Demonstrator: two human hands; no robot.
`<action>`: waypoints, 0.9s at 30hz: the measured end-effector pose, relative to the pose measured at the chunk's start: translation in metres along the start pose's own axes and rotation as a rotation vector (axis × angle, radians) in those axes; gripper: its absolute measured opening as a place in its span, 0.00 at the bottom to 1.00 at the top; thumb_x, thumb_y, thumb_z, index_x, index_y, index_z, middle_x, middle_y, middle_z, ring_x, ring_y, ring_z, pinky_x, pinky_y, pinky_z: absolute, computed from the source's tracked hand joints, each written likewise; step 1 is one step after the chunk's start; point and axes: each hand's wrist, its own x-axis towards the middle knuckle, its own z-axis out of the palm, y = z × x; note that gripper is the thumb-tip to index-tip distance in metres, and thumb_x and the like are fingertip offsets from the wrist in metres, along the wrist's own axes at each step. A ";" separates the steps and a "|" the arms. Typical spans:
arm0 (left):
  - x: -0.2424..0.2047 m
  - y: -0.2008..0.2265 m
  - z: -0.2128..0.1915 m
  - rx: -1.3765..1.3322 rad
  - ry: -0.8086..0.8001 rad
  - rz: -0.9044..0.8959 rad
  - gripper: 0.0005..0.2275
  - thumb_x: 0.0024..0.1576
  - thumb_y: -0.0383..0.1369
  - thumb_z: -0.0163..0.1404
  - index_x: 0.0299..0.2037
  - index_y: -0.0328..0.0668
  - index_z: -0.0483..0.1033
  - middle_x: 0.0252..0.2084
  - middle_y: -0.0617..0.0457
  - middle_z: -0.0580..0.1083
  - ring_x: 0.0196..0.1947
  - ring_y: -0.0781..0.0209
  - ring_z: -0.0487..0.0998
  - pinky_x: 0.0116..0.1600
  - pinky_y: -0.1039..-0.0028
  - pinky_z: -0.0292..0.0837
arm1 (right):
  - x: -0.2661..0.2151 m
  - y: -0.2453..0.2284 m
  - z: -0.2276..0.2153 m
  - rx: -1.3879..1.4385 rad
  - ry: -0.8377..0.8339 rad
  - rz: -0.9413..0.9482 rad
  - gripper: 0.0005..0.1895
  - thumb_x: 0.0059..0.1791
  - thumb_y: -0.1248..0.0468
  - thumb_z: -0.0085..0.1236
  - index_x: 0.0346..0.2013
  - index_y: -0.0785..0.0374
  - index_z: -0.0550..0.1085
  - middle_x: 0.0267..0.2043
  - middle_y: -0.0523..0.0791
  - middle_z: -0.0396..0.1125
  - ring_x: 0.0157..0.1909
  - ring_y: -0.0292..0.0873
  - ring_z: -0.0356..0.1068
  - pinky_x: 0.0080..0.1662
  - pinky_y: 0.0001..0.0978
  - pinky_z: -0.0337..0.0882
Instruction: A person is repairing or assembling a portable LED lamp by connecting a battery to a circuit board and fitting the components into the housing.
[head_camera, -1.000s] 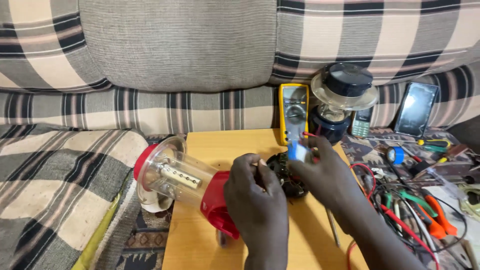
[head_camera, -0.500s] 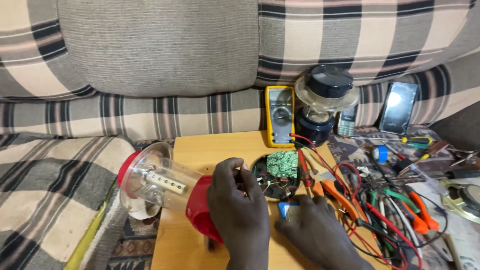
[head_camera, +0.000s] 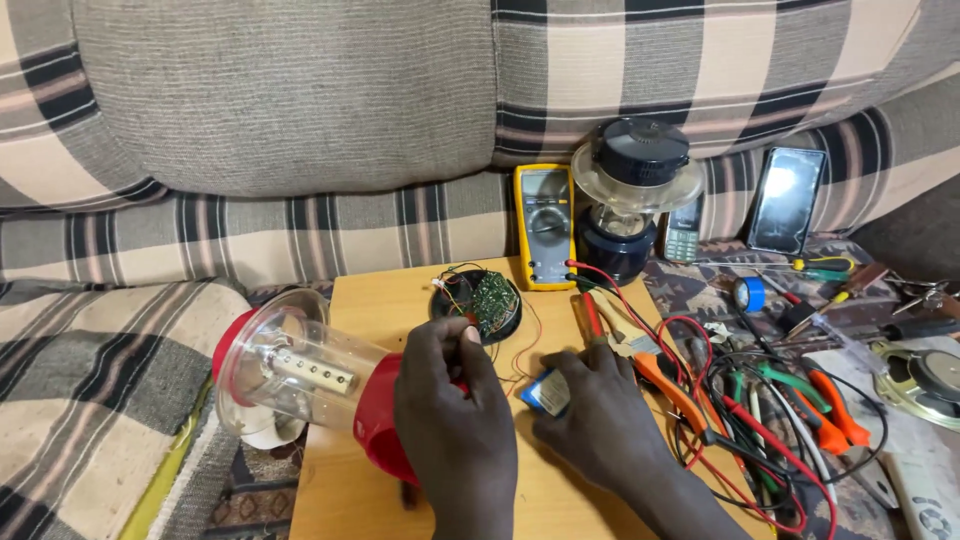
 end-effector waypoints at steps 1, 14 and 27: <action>0.001 -0.001 -0.001 -0.001 -0.002 0.002 0.05 0.62 0.33 0.48 0.42 0.48 0.78 0.34 0.55 0.81 0.33 0.58 0.81 0.34 0.66 0.75 | -0.001 -0.001 -0.002 0.001 0.001 0.002 0.40 0.37 0.50 0.71 0.63 0.43 0.68 0.61 0.49 0.58 0.62 0.59 0.59 0.63 0.54 0.63; 0.008 -0.006 -0.008 -0.002 -0.131 0.064 0.08 0.61 0.32 0.49 0.49 0.48 0.77 0.43 0.54 0.82 0.43 0.56 0.83 0.46 0.64 0.76 | -0.014 -0.031 -0.036 0.465 0.090 0.233 0.11 0.48 0.57 0.56 0.42 0.48 0.81 0.31 0.41 0.73 0.31 0.40 0.71 0.38 0.35 0.68; 0.010 -0.004 -0.012 0.054 -0.309 0.185 0.11 0.56 0.29 0.55 0.49 0.46 0.78 0.37 0.54 0.84 0.38 0.57 0.85 0.46 0.65 0.78 | 0.000 -0.034 0.007 1.829 -0.222 0.420 0.04 0.50 0.76 0.61 0.39 0.73 0.81 0.23 0.47 0.66 0.24 0.37 0.61 0.26 0.23 0.63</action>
